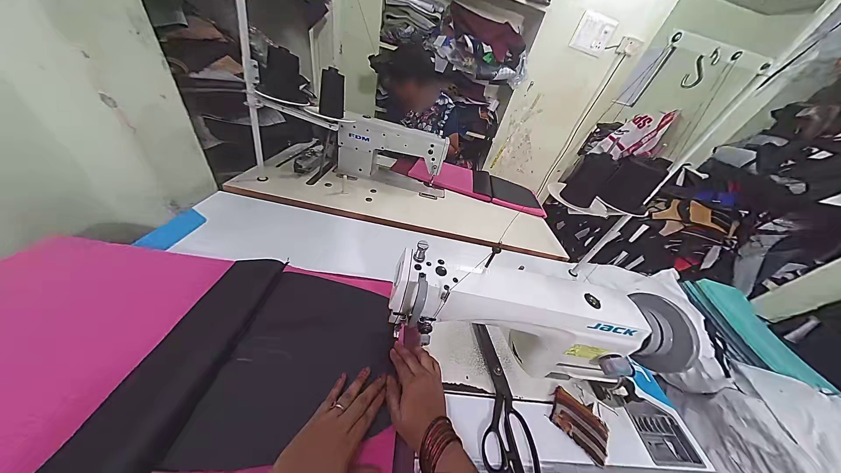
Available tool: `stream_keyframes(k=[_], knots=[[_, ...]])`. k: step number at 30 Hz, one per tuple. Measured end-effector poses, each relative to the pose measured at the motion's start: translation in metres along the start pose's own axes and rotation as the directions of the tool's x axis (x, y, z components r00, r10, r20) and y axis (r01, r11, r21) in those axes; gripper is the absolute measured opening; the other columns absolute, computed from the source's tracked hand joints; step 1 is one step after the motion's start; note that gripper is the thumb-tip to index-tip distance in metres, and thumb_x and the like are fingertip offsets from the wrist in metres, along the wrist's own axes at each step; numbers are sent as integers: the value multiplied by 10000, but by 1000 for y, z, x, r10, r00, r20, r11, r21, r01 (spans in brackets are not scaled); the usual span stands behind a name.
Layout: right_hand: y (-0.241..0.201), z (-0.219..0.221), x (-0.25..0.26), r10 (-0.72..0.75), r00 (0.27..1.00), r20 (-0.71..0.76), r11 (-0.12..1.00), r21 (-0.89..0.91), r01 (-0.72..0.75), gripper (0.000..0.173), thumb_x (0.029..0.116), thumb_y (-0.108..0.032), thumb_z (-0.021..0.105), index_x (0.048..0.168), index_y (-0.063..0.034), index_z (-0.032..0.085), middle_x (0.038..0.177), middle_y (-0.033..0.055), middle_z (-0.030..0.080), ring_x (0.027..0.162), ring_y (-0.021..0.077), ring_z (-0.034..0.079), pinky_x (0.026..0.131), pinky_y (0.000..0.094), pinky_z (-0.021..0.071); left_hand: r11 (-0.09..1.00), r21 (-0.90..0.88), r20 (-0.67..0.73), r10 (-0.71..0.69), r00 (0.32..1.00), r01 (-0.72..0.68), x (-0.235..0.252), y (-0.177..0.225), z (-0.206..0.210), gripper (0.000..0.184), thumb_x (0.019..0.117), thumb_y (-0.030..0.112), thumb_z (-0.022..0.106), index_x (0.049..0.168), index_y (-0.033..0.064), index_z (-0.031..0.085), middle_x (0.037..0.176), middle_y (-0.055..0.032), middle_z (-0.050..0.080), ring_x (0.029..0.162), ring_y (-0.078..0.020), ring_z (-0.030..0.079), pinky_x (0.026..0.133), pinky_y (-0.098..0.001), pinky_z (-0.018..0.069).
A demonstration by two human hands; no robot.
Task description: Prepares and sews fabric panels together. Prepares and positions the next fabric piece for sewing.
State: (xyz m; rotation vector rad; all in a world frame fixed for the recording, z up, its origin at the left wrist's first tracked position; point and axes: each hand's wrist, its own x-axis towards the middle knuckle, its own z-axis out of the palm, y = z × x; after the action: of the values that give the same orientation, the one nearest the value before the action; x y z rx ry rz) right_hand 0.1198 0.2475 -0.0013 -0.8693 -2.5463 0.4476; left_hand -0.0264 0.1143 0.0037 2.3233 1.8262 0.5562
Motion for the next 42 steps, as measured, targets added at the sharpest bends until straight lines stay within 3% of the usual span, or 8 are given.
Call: stream_keyframes(k=[5, 8, 11, 13, 17, 22, 25, 42], knots=[[-1, -2, 3, 65, 995, 72, 998, 13, -66, 459, 1029, -204, 458, 1438, -41, 588, 1518, 98, 553, 1423, 374, 477, 1135, 599, 357, 975, 166, -166, 173, 971, -145, 3, -14, 11, 796, 1004, 627, 353, 1395, -24, 592, 1491, -150, 568, 1402, -413, 503, 1100, -592, 433], [2, 4, -2, -11, 997, -76, 1000, -5, 11, 410, 976, -162, 510, 1319, -25, 688, 1411, 110, 646, 1307, 398, 590, 1035, 611, 456, 960, 195, -204, 241, 949, -202, 10, -24, 12, 780, 1013, 619, 345, 1345, -26, 633, 1423, -159, 625, 1347, -414, 561, 1063, -572, 480], [1, 3, 2, 21, 999, -29, 1000, -13, -21, 413, 991, -166, 498, 1342, -37, 674, 1433, 98, 631, 1326, 377, 578, 1049, 606, 440, 942, 269, -257, 274, 927, -203, 16, -31, 16, 784, 1009, 637, 307, 1303, 9, 674, 1379, -124, 663, 1311, -364, 603, 1045, -512, 511], [-1, 0, 5, 48, 999, 16, 999, -6, -48, 431, 1009, -161, 477, 1391, -34, 631, 1472, 106, 596, 1364, 377, 539, 1074, 604, 411, 931, 297, -274, 295, 915, -211, 20, -36, 16, 773, 1012, 631, 292, 1294, 27, 683, 1364, -111, 675, 1305, -342, 612, 1052, -488, 510], [1, 5, 1, -42, 992, -121, 998, -55, 36, 393, 955, -140, 519, 1277, -32, 717, 1369, 108, 675, 1245, 381, 638, 966, 594, 500, 921, 308, -281, 326, 903, -237, 29, -47, 15, 757, 1006, 631, 304, 1279, 42, 693, 1351, -106, 682, 1305, -326, 612, 1067, -467, 501], [-1, 4, 4, 19, 998, -52, 1000, -19, -20, 404, 987, -140, 495, 1328, -35, 683, 1406, 117, 647, 1292, 382, 599, 1006, 602, 465, 912, 311, -281, 357, 891, -268, 37, -58, 14, 738, 1022, 608, 301, 1278, 35, 689, 1346, -109, 684, 1284, -320, 627, 1060, -462, 507], [3, 7, 3, -50, 987, -151, 998, -55, 42, 388, 936, -144, 520, 1239, -41, 740, 1338, 96, 694, 1196, 355, 665, 908, 570, 525, 894, 339, -301, 397, 867, -292, 44, -65, 10, 704, 1021, 587, 316, 1256, 43, 696, 1321, -104, 696, 1268, -305, 639, 1053, -446, 511], [3, 6, 11, 16, 997, -78, 998, -66, -21, 385, 1000, -148, 493, 1305, -38, 700, 1382, 115, 664, 1252, 376, 626, 962, 589, 492, 874, 326, -294, 456, 840, -360, 75, -94, 3, 616, 993, 521, 398, 1202, 39, 720, 1222, -107, 729, 1184, -307, 676, 1005, -453, 536]])
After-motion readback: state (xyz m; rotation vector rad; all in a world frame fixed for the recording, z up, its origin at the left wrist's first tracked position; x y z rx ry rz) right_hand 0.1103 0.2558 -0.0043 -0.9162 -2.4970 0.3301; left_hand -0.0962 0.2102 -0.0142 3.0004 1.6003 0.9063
